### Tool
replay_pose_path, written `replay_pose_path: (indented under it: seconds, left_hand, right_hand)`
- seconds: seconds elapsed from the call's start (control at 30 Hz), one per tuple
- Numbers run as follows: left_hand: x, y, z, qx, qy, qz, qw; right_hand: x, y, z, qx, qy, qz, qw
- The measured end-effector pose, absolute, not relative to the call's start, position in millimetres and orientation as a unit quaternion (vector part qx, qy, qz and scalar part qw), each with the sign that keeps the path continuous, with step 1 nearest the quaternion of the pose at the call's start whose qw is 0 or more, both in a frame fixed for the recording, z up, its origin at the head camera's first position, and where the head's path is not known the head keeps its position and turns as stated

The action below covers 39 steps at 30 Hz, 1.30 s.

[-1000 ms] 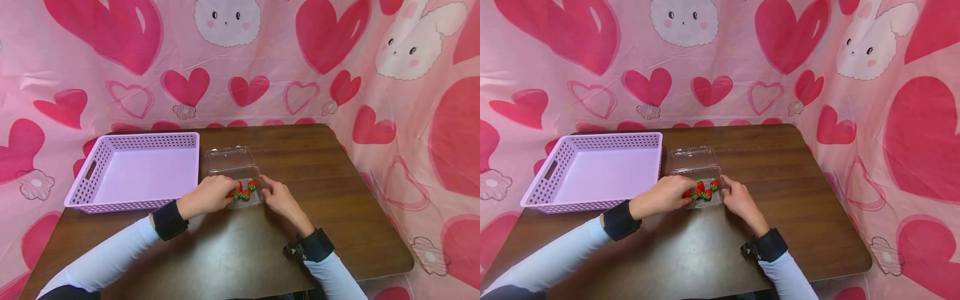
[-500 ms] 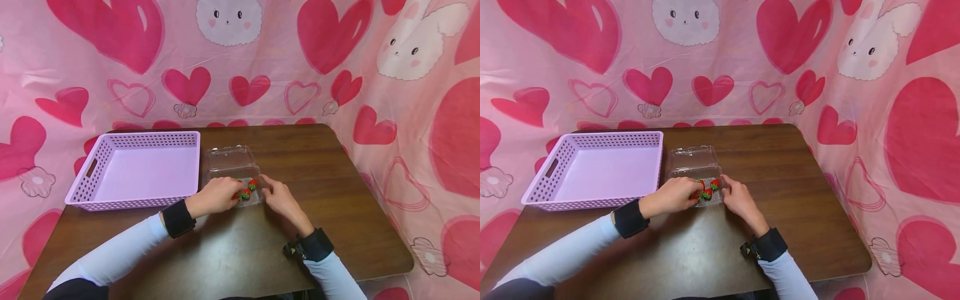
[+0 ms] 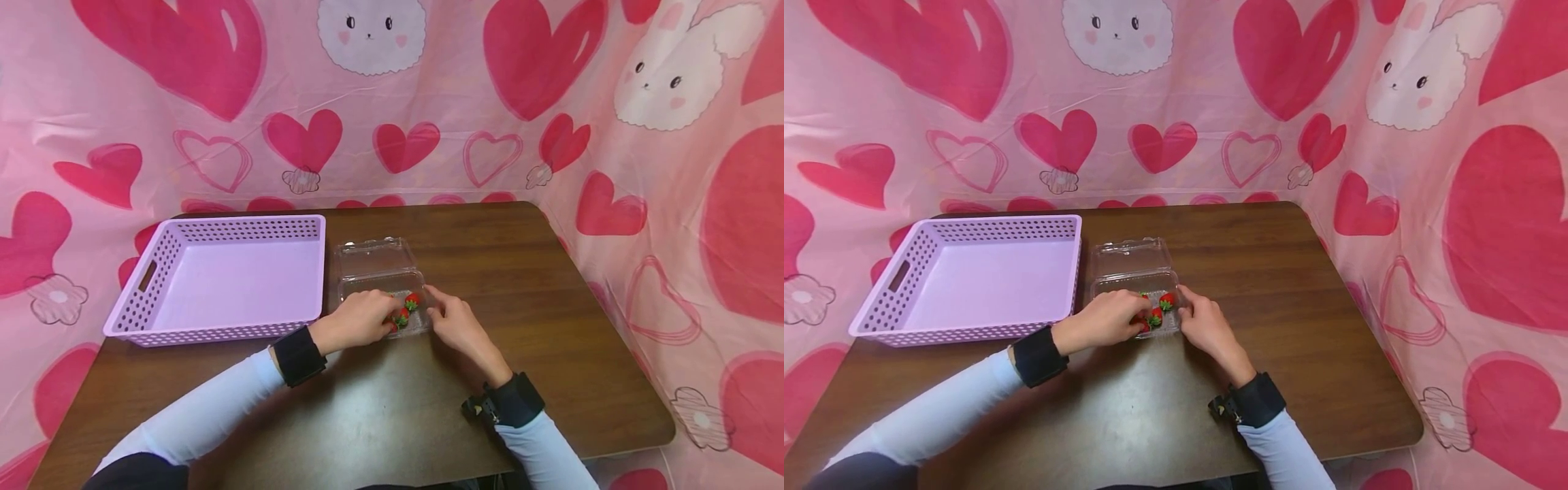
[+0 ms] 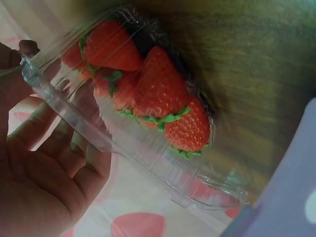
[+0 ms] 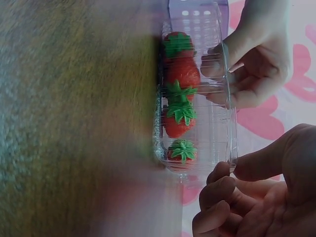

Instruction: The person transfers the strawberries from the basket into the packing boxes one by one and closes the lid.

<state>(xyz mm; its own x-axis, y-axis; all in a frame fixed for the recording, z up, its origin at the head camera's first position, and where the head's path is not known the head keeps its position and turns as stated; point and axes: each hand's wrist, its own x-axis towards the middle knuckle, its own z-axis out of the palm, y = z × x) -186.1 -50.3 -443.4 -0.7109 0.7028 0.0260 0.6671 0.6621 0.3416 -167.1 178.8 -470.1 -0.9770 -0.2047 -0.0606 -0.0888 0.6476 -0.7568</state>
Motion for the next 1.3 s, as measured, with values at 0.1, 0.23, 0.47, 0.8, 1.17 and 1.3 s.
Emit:
replay_pose_path:
  seconds: [0.1, 0.23, 0.47, 0.8, 1.17, 1.3]
  left_hand:
    - [-184.7, -52.7, -444.4, 0.374, 0.911, 0.167, 0.04]
    - [-181.1, -60.0, -443.9, 0.37, 0.911, 0.183, 0.008]
    - [-172.0, -73.0, -440.5, 0.332, 0.917, 0.218, -0.031]
    - [-165.9, -80.0, -440.8, 0.235, 0.929, 0.253, -0.134]
    - [-166.0, -77.8, -447.8, 0.174, 0.933, 0.291, -0.121]
    - [-166.1, -77.4, -451.1, 0.159, 0.936, 0.287, -0.127]
  right_hand:
    - [-166.7, 178.8, -469.6, -0.081, 0.904, -0.414, 0.071]
    - [-166.3, 179.2, -468.9, -0.082, 0.903, -0.415, 0.071]
    - [-165.6, 179.4, -468.0, -0.079, 0.903, -0.417, 0.073]
    - [-163.8, 183.6, -465.9, -0.067, 0.903, -0.418, 0.072]
    - [-165.5, 195.0, -466.8, -0.053, 0.899, -0.426, 0.084]
    - [-163.6, 195.9, -467.4, -0.045, 0.901, -0.423, 0.084]
